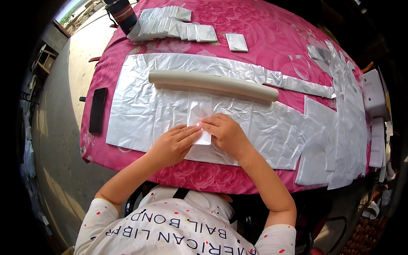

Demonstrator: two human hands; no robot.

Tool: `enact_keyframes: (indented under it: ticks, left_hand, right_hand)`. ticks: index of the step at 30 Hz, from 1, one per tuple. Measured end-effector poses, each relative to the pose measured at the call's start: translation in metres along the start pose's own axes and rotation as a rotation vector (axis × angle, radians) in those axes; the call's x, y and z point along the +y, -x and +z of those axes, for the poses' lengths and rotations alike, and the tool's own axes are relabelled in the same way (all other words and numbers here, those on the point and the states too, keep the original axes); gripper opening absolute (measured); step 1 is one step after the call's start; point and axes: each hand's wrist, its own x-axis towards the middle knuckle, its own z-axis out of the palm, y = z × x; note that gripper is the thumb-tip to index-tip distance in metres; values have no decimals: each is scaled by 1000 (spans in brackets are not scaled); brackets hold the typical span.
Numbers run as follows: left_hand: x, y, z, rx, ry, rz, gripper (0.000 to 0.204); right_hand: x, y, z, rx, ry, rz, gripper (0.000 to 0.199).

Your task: The person repeatedly unrolls a plastic wrap roll, tears off a sheet, and wraps small rectangular items on a pink tablecloth. The wrapped items are stacked on the table as the process continues.

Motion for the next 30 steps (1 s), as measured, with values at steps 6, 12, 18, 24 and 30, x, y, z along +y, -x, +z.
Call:
enact_keyframes:
  ticks: [6,12,18,24,30]
  left_hand:
    - [10,23,-5,-27,40,-97,48]
    - [5,16,0,51,198,-296,47]
    - [-7,-11,-1,134,398,-752,51]
    - [-16,-30,-15,-18,404,-939,62]
    - [-3,-22,-10,58,-259,-396,67]
  right_hand:
    - [-21,18,0,-47,-65,11,34]
    - [-16,15,1,16,-238,295,13]
    - [-11,-22,-8,-197,-444,884,25]
    - [-4,-40,-10,-340,-441,1073,28]
    - [1,-44,-8,-384,-398,1071,29]
